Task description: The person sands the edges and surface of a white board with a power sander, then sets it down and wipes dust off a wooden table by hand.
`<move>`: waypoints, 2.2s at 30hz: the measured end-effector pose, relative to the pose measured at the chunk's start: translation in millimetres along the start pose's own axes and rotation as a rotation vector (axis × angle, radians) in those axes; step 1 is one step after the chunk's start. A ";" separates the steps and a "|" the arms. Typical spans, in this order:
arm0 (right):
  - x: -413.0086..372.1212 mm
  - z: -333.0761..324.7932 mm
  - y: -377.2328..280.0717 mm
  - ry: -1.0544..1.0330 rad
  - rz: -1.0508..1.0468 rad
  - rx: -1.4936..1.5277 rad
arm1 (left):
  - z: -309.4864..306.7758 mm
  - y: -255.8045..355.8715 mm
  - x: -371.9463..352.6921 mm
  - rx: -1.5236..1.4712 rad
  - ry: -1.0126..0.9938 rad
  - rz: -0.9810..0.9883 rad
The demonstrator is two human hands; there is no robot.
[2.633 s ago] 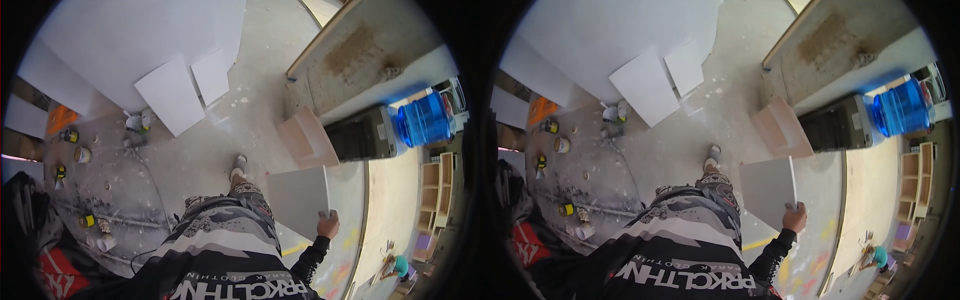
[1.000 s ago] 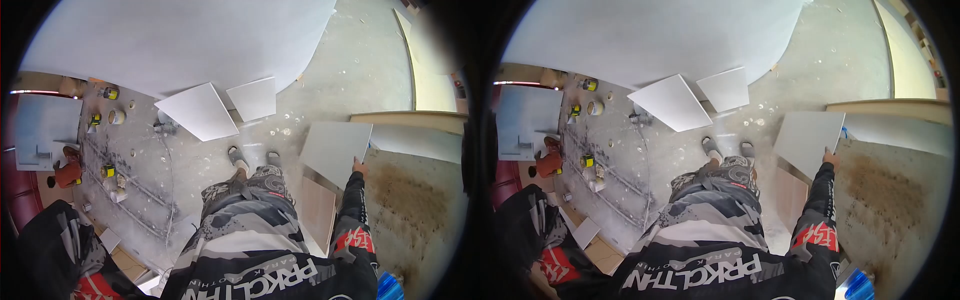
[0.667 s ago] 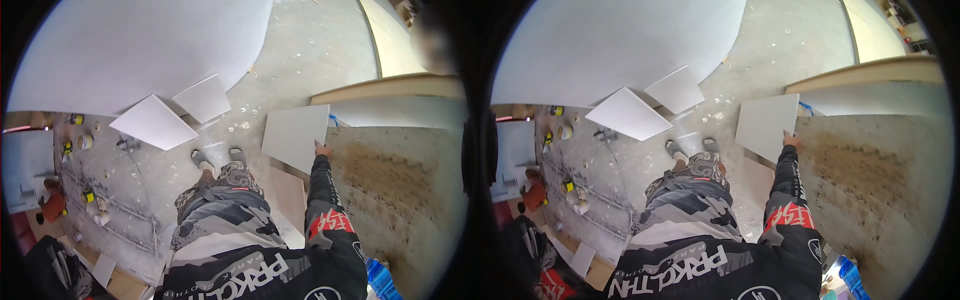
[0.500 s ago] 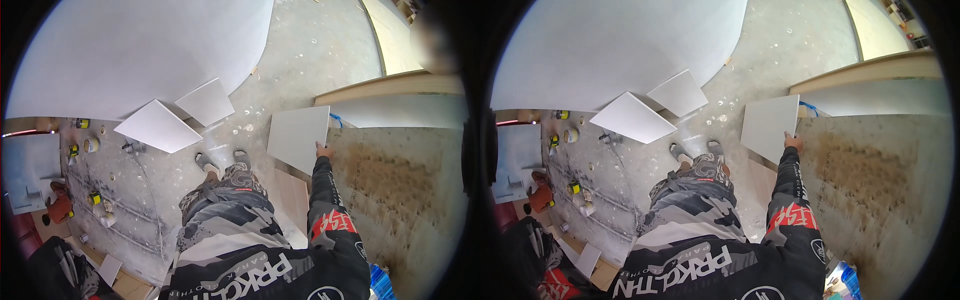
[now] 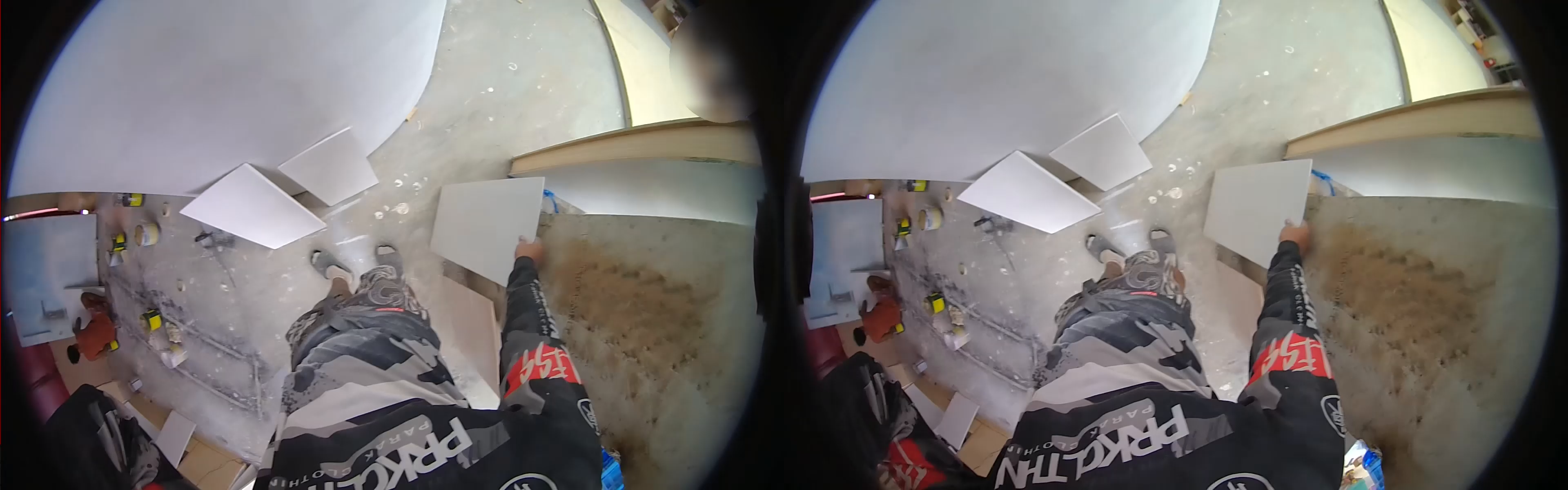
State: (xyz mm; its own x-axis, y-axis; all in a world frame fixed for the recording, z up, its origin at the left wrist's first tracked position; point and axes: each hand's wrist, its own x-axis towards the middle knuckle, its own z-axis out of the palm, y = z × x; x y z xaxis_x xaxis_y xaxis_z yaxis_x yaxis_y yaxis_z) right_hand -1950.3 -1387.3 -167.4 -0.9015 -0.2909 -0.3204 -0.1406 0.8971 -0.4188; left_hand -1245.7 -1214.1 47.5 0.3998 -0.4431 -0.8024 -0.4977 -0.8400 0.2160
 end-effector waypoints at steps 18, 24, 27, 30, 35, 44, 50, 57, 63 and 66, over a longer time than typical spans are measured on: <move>-53.4 -29.0 -44.5 0.143 0.022 -0.717 | 18.8 -38.5 -27.9 -0.164 0.039 -0.079; -55.3 -28.6 -36.5 0.144 -0.029 -0.746 | 32.7 -50.3 -20.9 -0.249 0.042 -0.103; -64.5 -25.6 -46.2 0.059 -0.058 -0.823 | 33.9 -58.0 -3.7 -0.276 0.035 -0.100; -85.2 -3.6 -62.2 -0.072 -0.009 -0.721 | 27.1 -59.8 14.8 -0.318 0.040 -0.087; -104.5 171.1 -26.0 -0.359 -0.398 -0.916 | 29.4 -45.9 80.7 -0.374 0.012 -0.088; -388.6 290.1 -262.2 -0.614 -1.086 -0.513 | 18.4 -83.6 96.9 -0.606 0.091 -0.140; -469.9 341.8 -400.6 -0.696 -1.495 -0.313 | 51.5 -97.4 39.6 -0.836 0.195 -0.340; -551.2 363.7 -491.0 -0.428 -1.927 -0.347 | 64.8 -59.2 -12.3 -1.007 0.233 -0.557; -561.3 400.5 -503.5 -0.554 -1.718 -0.651 | 47.5 -22.3 -28.3 -1.149 0.273 -0.699; -563.8 409.4 -515.8 -0.587 -1.680 -0.945 | 40.3 -4.7 -22.5 -1.228 0.301 -0.754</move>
State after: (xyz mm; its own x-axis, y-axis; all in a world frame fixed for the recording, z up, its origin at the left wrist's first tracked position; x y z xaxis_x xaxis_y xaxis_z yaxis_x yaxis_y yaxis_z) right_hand -1201.9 -1822.1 -118.7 0.5188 -0.7401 -0.4279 -0.8427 -0.5271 -0.1100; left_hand -1283.3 -1187.6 42.1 0.4804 0.2923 -0.8269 0.7859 -0.5620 0.2579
